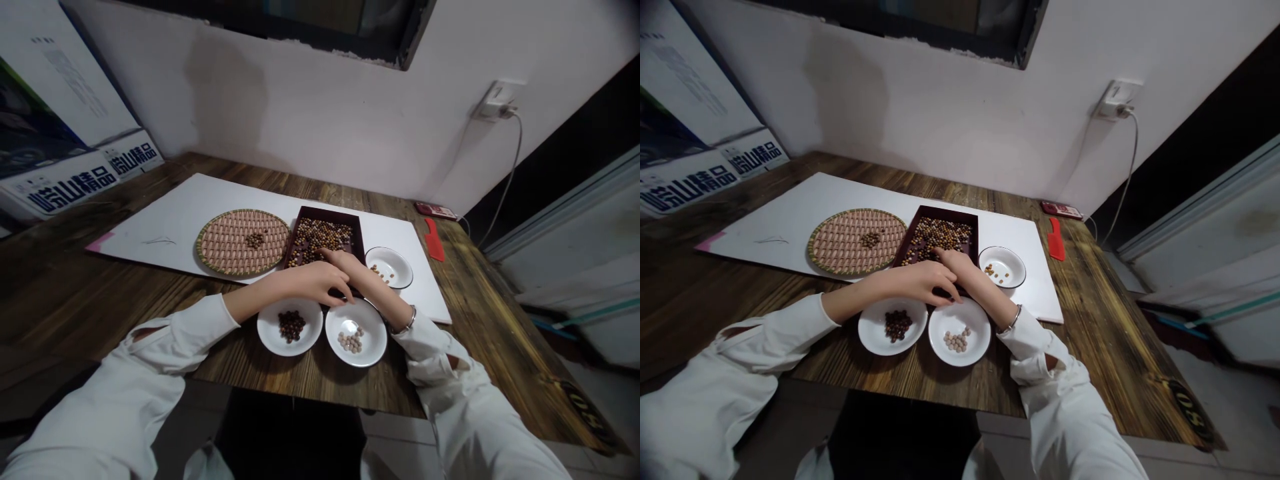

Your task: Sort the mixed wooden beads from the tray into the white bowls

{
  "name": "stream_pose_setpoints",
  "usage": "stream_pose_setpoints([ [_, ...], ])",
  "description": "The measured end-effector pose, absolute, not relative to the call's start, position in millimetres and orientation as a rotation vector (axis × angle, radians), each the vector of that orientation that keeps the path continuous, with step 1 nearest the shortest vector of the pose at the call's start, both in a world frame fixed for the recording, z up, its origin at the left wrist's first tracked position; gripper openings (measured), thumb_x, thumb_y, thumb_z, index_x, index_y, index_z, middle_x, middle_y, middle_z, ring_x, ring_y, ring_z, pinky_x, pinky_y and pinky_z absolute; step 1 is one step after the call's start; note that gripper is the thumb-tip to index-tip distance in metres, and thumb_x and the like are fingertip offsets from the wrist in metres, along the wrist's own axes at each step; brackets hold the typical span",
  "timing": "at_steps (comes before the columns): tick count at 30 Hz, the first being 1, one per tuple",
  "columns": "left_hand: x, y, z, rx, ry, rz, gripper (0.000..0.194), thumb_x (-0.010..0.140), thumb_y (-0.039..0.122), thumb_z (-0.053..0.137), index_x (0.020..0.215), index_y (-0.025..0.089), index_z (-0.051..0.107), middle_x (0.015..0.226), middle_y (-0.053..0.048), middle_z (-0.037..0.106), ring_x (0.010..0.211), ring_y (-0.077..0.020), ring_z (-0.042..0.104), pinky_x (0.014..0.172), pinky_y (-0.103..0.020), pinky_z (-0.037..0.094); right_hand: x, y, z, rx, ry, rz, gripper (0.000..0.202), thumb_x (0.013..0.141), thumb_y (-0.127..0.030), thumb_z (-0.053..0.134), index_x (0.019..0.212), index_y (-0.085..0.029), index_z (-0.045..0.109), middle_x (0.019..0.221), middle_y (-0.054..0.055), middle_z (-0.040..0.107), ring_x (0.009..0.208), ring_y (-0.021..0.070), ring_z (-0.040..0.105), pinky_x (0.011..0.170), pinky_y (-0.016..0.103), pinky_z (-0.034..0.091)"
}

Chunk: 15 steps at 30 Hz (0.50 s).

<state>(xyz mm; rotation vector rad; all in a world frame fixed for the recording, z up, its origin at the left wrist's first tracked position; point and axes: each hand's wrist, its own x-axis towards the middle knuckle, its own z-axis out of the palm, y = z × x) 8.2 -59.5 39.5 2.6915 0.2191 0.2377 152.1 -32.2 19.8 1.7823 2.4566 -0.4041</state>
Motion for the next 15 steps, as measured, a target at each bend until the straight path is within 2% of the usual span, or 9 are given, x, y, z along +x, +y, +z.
stream_pose_setpoints([
  [4,7.4,-59.6,39.7,2.673,0.203,0.256,0.025,0.089,0.026,0.061,0.108,0.022,0.076,0.08,-0.002,0.065,0.072,-0.0125,0.059,0.065,-0.024,0.038,150.7,-31.7,22.4,1.74,2.394,-0.406,0.048,0.099,-0.025,0.036,0.146,-0.025,0.045,0.127,0.012,0.067,0.114,0.0266,0.065,0.09,0.034,0.052],
  [9,7.5,-59.1,38.5,2.66,0.18,0.27,0.024,0.087,0.024,0.061,0.107,0.022,0.076,0.081,-0.002,0.067,0.073,-0.0126,0.06,0.066,-0.024,0.038,150.1,-31.8,22.0,1.782,2.375,-0.41,0.046,0.099,-0.029,0.037,0.144,-0.027,0.047,0.122,0.01,0.07,0.11,0.0267,0.067,0.088,0.034,0.053],
  [15,7.3,-60.3,39.4,2.665,0.188,0.318,0.022,0.089,0.024,0.059,0.102,0.021,0.076,0.079,-0.002,0.067,0.069,-0.0118,0.058,0.064,-0.024,0.037,151.8,-34.1,21.6,1.73,2.416,-0.329,0.05,0.097,-0.02,0.041,0.146,-0.025,0.046,0.123,0.011,0.069,0.112,0.0263,0.067,0.087,0.031,0.051],
])
